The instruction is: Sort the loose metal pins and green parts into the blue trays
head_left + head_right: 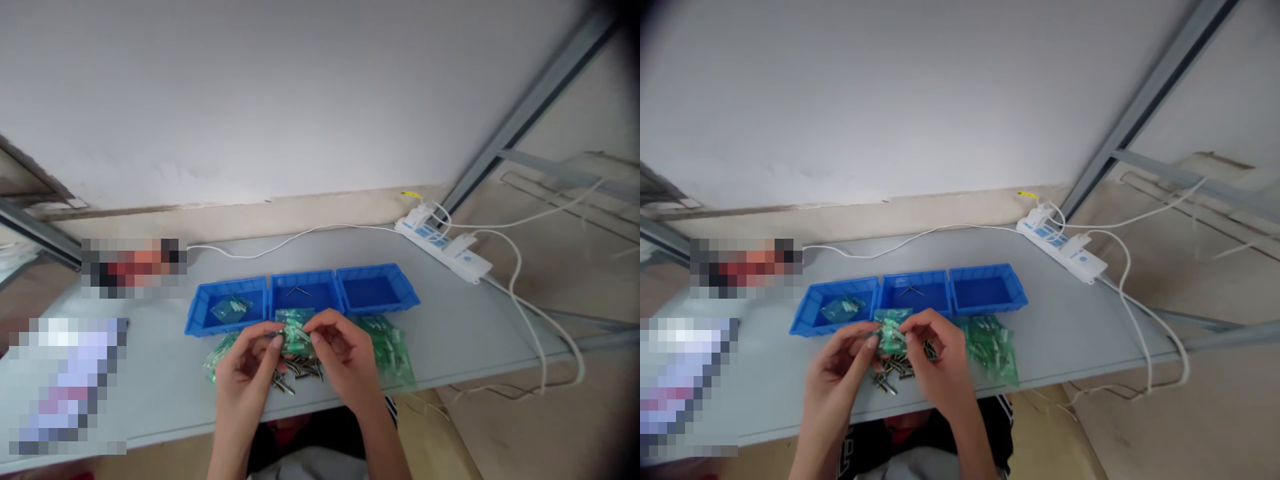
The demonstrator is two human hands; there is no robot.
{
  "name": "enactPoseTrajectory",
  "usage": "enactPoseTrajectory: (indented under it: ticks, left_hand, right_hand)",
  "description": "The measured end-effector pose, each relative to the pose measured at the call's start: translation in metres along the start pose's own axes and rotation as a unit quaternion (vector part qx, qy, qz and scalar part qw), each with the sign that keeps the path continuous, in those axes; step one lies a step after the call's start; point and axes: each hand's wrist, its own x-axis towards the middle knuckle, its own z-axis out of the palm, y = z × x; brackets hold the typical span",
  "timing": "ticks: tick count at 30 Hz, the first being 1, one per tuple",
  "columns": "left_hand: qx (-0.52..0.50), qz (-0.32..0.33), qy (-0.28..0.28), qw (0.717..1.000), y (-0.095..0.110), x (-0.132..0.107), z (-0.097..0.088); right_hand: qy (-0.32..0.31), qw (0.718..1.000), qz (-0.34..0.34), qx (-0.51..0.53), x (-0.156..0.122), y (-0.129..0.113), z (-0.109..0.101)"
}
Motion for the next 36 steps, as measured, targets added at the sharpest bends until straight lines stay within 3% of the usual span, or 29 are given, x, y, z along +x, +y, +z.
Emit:
enactPoseTrajectory:
  ticks: [7, 11, 17, 20, 24, 27, 32, 36]
  left_hand:
    - [-0.062, 0.026, 0.05, 0.996, 0.003, 0.002, 0.005]
    - [-0.059, 0.024, 0.046, 0.997, 0.008, 0.001, 0.003]
    - [-0.03, 0.049, 0.201, 0.978, 0.009, 0.006, -0.013]
    - [0.012, 0.039, 0.199, 0.979, 0.012, 0.007, -0.027]
    - [0.114, 0.021, 0.253, 0.96, 0.021, 0.002, -0.039]
    - [0.084, 0.05, 0.277, 0.956, 0.023, 0.0, -0.04]
    - [0.052, 0.051, 0.283, 0.956, 0.021, 0.0, -0.038]
    - [0.04, 0.045, 0.272, 0.961, 0.019, -0.001, -0.039]
  right_hand:
    - [0.033, 0.999, -0.016, -0.024, -0.001, 0.003, 0.007]
    - [0.017, 1.0, -0.003, -0.01, -0.002, 0.005, 0.01]
    - [-0.037, 0.998, 0.007, 0.042, -0.003, 0.001, 0.012]
    - [-0.049, 0.998, 0.014, 0.026, -0.004, 0.0, 0.011]
    - [-0.057, 0.997, 0.011, -0.049, -0.003, -0.001, 0.011]
    - [-0.08, 0.986, -0.014, -0.144, -0.003, -0.002, 0.018]
    - [-0.17, 0.945, -0.058, -0.275, -0.01, 0.001, 0.051]
    - [-0.197, 0.911, -0.051, -0.36, -0.018, 0.009, 0.08]
